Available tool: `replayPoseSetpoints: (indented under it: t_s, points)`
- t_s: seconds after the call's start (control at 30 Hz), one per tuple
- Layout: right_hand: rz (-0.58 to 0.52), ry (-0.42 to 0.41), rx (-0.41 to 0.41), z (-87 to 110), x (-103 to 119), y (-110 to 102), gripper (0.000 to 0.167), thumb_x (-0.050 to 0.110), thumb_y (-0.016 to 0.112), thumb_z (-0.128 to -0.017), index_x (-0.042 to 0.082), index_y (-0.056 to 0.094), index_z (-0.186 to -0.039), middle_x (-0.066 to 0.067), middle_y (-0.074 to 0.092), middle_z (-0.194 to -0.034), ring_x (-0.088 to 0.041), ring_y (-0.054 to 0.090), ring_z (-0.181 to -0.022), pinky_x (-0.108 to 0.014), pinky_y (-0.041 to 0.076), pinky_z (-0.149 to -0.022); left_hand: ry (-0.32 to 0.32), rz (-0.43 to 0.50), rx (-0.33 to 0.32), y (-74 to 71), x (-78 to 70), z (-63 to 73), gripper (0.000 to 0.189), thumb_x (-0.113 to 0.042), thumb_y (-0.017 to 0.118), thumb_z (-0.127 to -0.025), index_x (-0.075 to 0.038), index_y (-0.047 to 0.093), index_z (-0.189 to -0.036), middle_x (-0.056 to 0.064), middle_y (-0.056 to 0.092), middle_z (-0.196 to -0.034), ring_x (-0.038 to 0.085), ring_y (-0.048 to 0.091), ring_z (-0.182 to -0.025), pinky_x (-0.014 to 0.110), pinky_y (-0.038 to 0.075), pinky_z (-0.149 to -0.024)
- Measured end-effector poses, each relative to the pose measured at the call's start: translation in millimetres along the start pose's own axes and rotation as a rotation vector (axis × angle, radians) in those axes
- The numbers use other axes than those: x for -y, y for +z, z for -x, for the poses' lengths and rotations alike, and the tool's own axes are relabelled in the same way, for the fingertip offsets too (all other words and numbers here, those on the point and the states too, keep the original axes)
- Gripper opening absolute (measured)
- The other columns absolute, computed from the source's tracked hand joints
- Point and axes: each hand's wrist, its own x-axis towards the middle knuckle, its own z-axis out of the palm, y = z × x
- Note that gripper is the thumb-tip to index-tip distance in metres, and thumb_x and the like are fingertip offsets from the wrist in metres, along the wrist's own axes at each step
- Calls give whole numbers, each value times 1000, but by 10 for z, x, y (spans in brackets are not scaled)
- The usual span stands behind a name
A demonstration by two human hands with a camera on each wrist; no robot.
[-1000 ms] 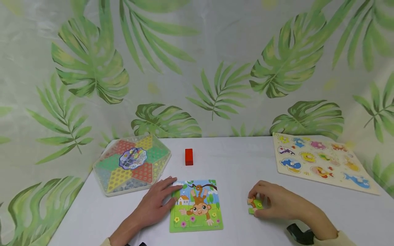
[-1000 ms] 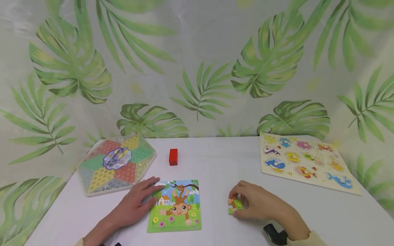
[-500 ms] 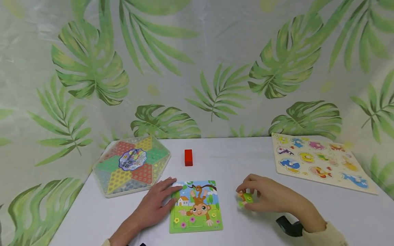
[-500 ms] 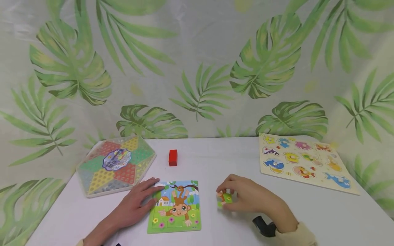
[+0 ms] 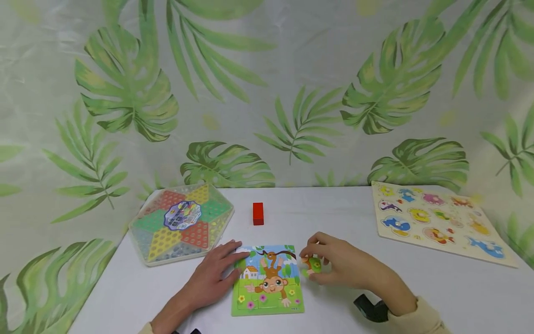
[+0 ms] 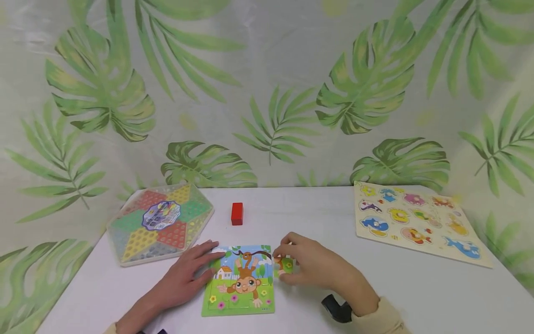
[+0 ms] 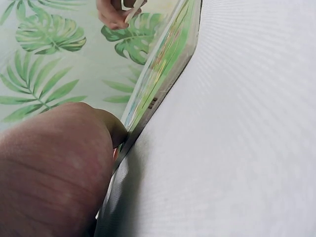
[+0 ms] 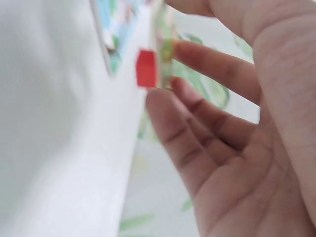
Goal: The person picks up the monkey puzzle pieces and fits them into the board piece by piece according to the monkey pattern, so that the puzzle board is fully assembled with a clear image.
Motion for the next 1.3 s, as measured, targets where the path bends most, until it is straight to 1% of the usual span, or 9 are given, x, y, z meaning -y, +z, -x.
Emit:
replayPoseSetpoints:
  t_s: [0.13,0.3,0.47,0.57,0.6,0.77,1.0,1.23,1.3]
  points:
    - [17,-41,-9,-54,84,142,33,32,80,-91,22,72,-121,8,58,-122,-3,60,-87,-20,56,-75,-5,1,2,-3,3,-22,39,-24,65,-100,-24,65,-140,4,52,-155,31,42,-149,57,33,-121]
    - [-15,-102,-16,-103,142,293,26,33,79,-91,25,73,-116,12,61,-120,0,59,-90,-19,56,-76,-7,0,-1,-15,5,-47,40,-23,67,-99,-24,65,-139,5,52,-155,31,41,-149,57,32,-122]
    - [22,-136,3,-134,151,431,26,39,78,-92,27,74,-115,15,61,-119,0,58,-98,-20,55,-84,-3,4,-3,-25,-2,-64,40,-22,67,-99,-23,65,-139,5,52,-155,32,41,-149,58,33,-121]
    - [47,-152,2,-149,144,481,28,43,77,-93,27,74,-116,15,61,-119,-1,57,-104,-22,55,-88,4,5,-7,-32,-10,-74,39,-22,66,-100,-24,65,-139,5,52,-155,32,42,-149,59,33,-121]
    - [48,-153,3,-152,142,491,29,45,76,-93,27,75,-116,14,60,-119,-2,56,-104,-23,55,-89,5,6,-7,-33,-12,-76,39,-23,66,-100,-24,65,-139,5,52,-155,32,42,-149,59,33,-121]
    - [11,-149,25,-163,140,520,35,50,72,-94,26,76,-118,13,59,-119,-1,53,-98,-19,52,-83,3,4,-9,-35,-9,-67,39,-24,65,-101,-24,65,-140,4,52,-155,32,42,-149,59,33,-121]
    - [9,-145,52,-151,141,579,37,52,70,-94,27,77,-120,14,58,-117,-1,51,-98,-19,50,-84,-1,3,-21,-12,-1,-21,39,-24,65,-100,-24,66,-139,5,53,-154,32,43,-148,59,34,-120]
    - [-10,-113,73,-137,159,593,38,54,69,-94,29,77,-121,16,57,-116,1,49,-97,-19,50,-83,-35,12,22,-2,3,2,39,-26,65,-100,-26,65,-140,4,52,-156,31,41,-149,59,32,-121]
    - [-6,-128,63,-131,157,587,38,54,68,-95,28,77,-121,16,58,-116,1,50,-97,-19,51,-83,-35,4,26,-7,6,-4,40,-26,65,-100,-27,64,-140,3,51,-156,30,41,-149,59,32,-121]
